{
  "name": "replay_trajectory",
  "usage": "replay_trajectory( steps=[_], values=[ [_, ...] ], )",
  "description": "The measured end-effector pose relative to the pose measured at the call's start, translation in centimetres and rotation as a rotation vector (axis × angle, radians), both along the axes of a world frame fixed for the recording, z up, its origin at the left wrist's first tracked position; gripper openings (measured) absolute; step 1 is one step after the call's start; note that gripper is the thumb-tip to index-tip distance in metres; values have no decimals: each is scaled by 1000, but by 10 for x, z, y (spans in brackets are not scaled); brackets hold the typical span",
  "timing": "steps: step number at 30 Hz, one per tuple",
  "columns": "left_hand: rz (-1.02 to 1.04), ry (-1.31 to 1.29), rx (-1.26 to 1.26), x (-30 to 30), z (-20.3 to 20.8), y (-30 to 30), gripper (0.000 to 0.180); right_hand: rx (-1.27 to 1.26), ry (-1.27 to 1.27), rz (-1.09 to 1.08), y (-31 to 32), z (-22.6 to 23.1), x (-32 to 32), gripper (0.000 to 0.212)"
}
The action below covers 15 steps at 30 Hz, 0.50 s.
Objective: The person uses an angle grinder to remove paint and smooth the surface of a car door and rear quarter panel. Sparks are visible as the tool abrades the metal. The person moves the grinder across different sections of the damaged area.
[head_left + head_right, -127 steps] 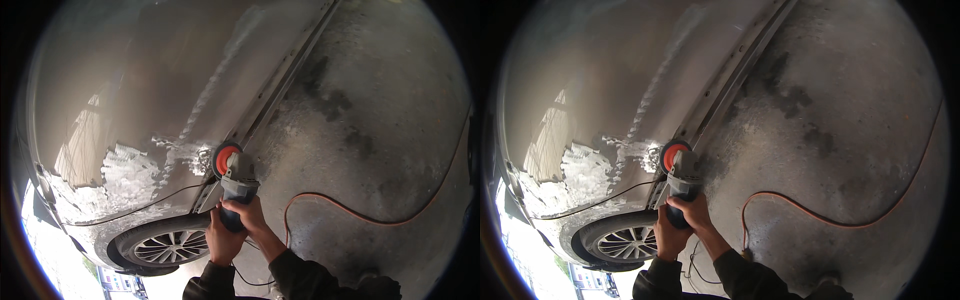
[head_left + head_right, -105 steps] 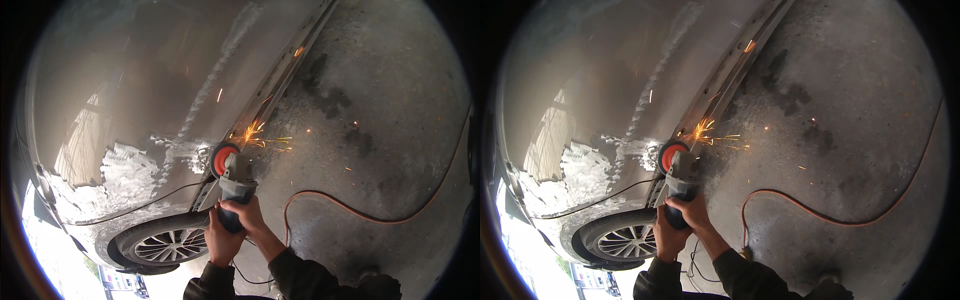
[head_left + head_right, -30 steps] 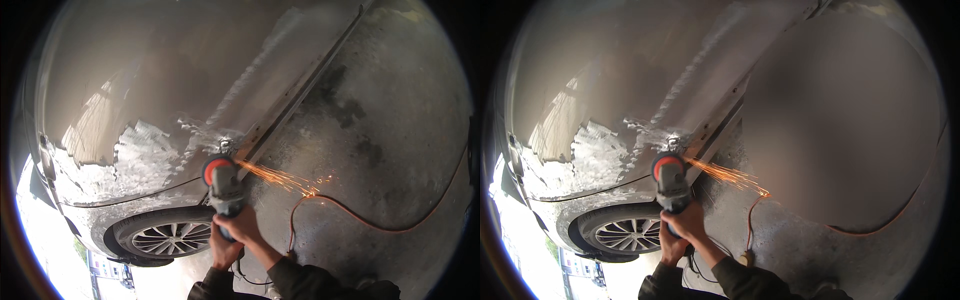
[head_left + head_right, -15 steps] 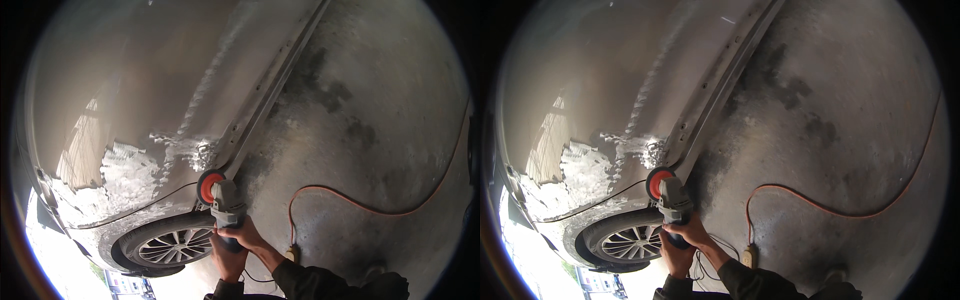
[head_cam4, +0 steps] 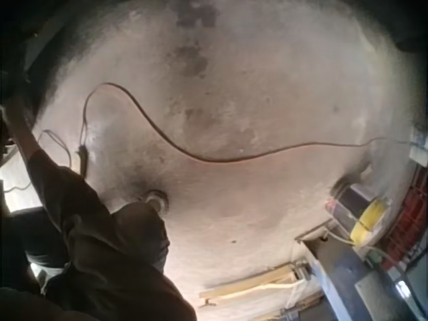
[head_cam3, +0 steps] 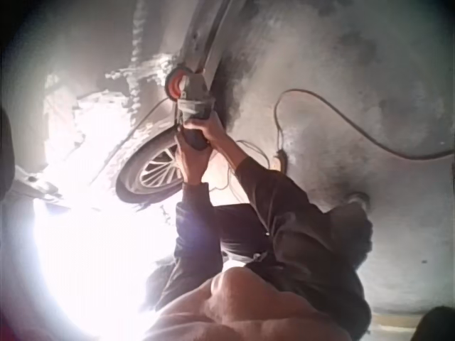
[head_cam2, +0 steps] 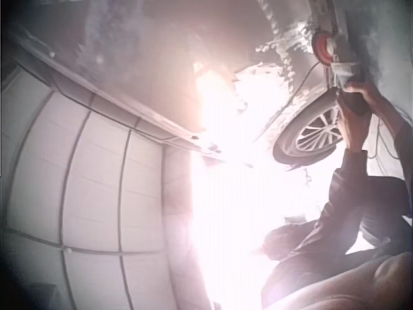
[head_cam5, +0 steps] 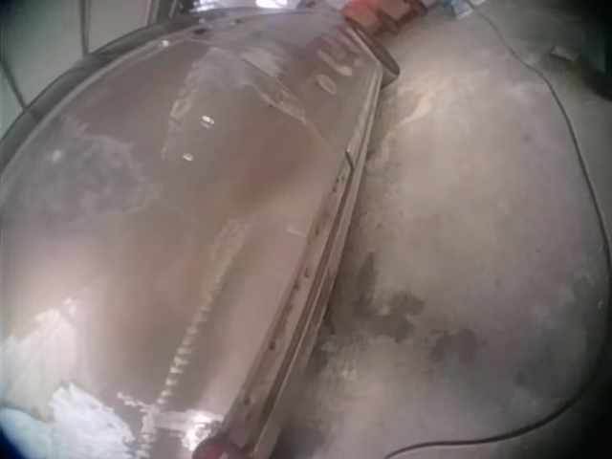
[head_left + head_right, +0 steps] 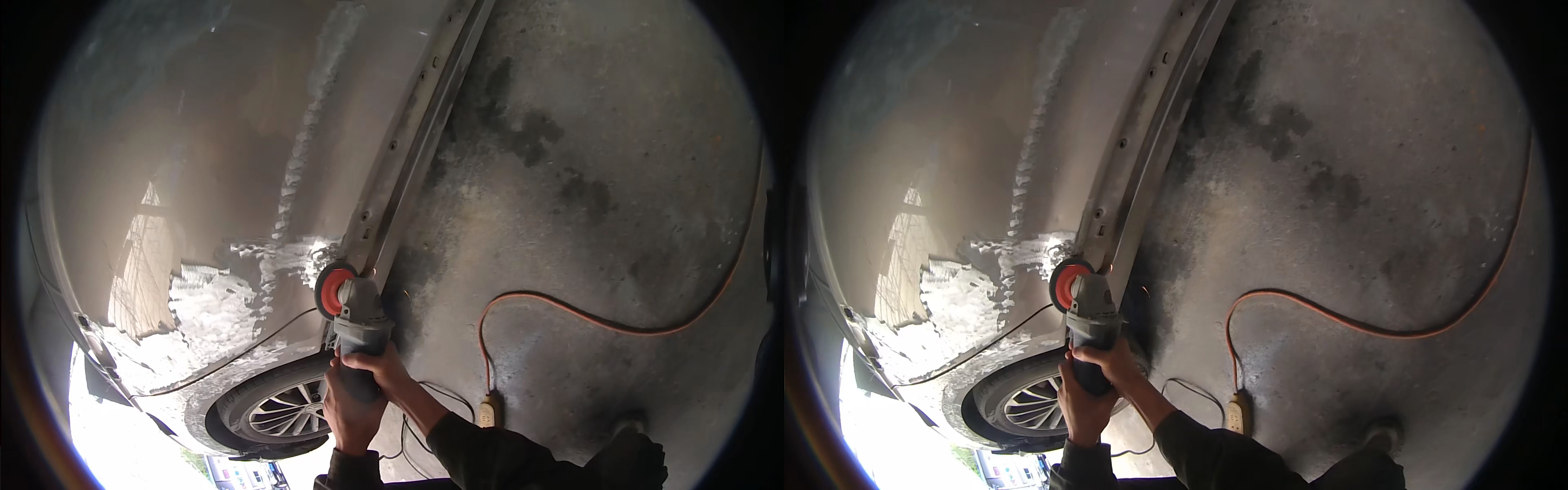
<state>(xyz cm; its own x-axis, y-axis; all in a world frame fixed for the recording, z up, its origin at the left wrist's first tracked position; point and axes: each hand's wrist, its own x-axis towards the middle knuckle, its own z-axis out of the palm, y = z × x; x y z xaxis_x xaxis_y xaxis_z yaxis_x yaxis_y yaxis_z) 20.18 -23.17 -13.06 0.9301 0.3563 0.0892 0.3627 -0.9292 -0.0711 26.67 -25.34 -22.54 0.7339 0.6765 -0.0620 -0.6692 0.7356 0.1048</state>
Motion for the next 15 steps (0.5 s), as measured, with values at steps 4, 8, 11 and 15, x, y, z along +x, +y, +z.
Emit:
replay_trajectory(
  steps=[4, 8, 11, 15],
  values=[
    [49, 31, 18, 5, 2, -1, 81, 7, 17, -13, 4, 0, 3, 29],
    [31, 37, 4, 6, -6, 7, 85, -16, 0, -49, 4, -7, 7, 28],
    [122, 96, -13, 20, -2, -6, 88, -19, 3, -66, 6, -12, 15, 27],
    [84, 52, 3, 14, -5, 0, 88, -85, -43, -122, -3, -4, 12, 24]
  ],
)
